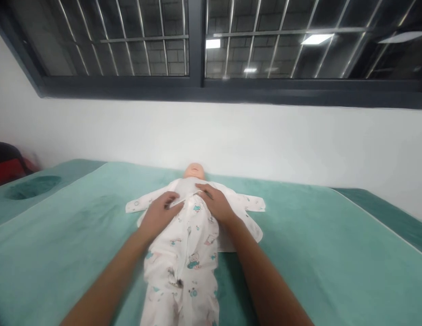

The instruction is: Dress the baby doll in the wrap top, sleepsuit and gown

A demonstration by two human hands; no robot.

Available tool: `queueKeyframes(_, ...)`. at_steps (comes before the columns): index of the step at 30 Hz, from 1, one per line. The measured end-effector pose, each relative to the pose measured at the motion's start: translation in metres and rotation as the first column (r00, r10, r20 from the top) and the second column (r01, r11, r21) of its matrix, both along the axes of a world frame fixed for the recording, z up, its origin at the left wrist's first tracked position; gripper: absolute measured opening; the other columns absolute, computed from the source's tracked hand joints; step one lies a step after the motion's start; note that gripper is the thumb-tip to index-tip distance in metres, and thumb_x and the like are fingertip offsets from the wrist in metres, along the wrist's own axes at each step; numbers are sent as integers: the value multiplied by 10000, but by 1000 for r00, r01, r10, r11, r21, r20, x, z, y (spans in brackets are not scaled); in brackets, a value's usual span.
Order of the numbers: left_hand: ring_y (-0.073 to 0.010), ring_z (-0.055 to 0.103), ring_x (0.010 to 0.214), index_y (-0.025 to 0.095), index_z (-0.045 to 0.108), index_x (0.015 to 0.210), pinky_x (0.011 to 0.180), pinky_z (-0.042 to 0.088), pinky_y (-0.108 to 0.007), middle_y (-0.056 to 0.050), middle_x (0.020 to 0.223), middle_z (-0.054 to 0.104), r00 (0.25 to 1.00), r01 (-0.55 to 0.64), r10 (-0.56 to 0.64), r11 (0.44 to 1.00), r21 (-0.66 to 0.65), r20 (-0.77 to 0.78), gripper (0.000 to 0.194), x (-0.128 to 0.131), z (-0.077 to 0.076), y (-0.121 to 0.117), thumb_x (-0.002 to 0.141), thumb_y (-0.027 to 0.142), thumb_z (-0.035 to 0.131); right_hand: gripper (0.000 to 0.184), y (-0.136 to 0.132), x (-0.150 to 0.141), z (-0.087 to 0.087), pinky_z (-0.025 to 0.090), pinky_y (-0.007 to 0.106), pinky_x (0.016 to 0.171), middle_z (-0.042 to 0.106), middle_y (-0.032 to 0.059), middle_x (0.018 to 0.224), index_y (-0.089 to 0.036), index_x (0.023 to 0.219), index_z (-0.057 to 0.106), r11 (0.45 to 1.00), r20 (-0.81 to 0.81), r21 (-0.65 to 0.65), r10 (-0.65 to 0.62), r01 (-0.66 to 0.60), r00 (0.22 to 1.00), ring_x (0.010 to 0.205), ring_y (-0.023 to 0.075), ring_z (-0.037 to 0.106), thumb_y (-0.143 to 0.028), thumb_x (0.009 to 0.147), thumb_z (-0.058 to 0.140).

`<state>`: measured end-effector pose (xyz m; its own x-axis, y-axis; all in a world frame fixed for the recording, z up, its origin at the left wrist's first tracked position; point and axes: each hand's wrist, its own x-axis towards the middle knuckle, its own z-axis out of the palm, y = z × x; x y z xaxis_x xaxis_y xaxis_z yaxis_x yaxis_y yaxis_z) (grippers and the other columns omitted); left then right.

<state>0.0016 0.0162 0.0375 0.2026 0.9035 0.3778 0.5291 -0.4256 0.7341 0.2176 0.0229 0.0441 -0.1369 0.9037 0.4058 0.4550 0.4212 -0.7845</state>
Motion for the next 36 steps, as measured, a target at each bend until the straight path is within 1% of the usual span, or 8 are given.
queueKeyframes(4, -200, 578, 774, 234, 581, 868, 693, 381, -294, -21, 800, 646, 992, -49, 46, 999, -20, -117, 284, -2, 5, 12, 905, 435, 383, 200, 18, -2, 9, 385, 319, 718, 664, -3, 799, -267, 856, 611, 988, 193, 44, -155, 149, 969, 748, 200, 573, -396, 890, 463)
queueKeyframes(7, -190, 551, 699, 229, 551, 833, 649, 356, -279, 2, 689, 599, 989, -143, 138, 985, -100, -54, 264, -5, 0, 36, 898, 420, 380, 203, 35, -2, 7, 334, 292, 643, 602, -16, 707, -252, 797, 564, 974, 201, 11, -224, 226, 954, 674, 178, 516, -408, 878, 460)
queueKeyframes(14, -191, 566, 738, 212, 546, 746, 672, 374, -278, -13, 755, 633, 964, -251, 264, 946, -206, 37, 244, 6, -17, 69, 858, 411, 458, 222, 60, 1, -12, 356, 289, 643, 546, -19, 677, -223, 740, 501, 957, 20, -132, -257, 257, 966, 674, 171, 489, -431, 817, 504)
queueKeyframes(19, -227, 576, 859, 216, 569, 854, 722, 390, -310, -60, 903, 657, 955, -273, 275, 962, 32, -114, 257, 12, -16, 62, 914, 403, 404, 168, 54, 1, -18, 370, 348, 883, 634, 23, 981, -227, 726, 531, 985, -33, 11, -170, 171, 985, 953, 209, 545, -374, 803, 552)
queueKeyframes(22, -268, 547, 1016, 192, 576, 925, 808, 393, -341, -115, 1012, 649, 925, -216, 267, 955, 204, -271, 256, 12, -11, 66, 934, 345, 371, 171, 51, 3, -15, 366, 361, 877, 646, 13, 912, -236, 735, 531, 988, 32, -46, -146, 147, 989, 928, 216, 553, -381, 827, 526)
queueKeyframes(29, -246, 611, 739, 188, 533, 978, 666, 374, -316, -85, 777, 663, 889, -298, 295, 954, 46, -350, 301, 13, -6, 96, 957, 372, 296, 199, 59, 9, -19, 332, 295, 644, 584, -11, 712, -242, 744, 475, 931, 192, -63, -342, 360, 920, 686, 185, 505, -400, 863, 448)
queueKeyframes(33, -243, 609, 764, 202, 536, 985, 690, 383, -322, -78, 812, 671, 888, -322, 313, 946, 33, -336, 233, 17, -11, 105, 938, 350, 363, 192, 70, 11, -27, 333, 295, 631, 563, -19, 671, -242, 729, 468, 905, 193, -52, -405, 422, 893, 654, 180, 497, -387, 855, 456)
queueKeyframes(36, -247, 583, 931, 207, 552, 1017, 804, 399, -340, -77, 969, 669, 910, -271, 294, 955, 116, -292, 170, 15, -16, 100, 903, 283, 451, 138, 71, 11, -32, 391, 315, 732, 630, -9, 811, -245, 803, 521, 929, 76, -61, -360, 364, 930, 787, 191, 565, -380, 830, 507)
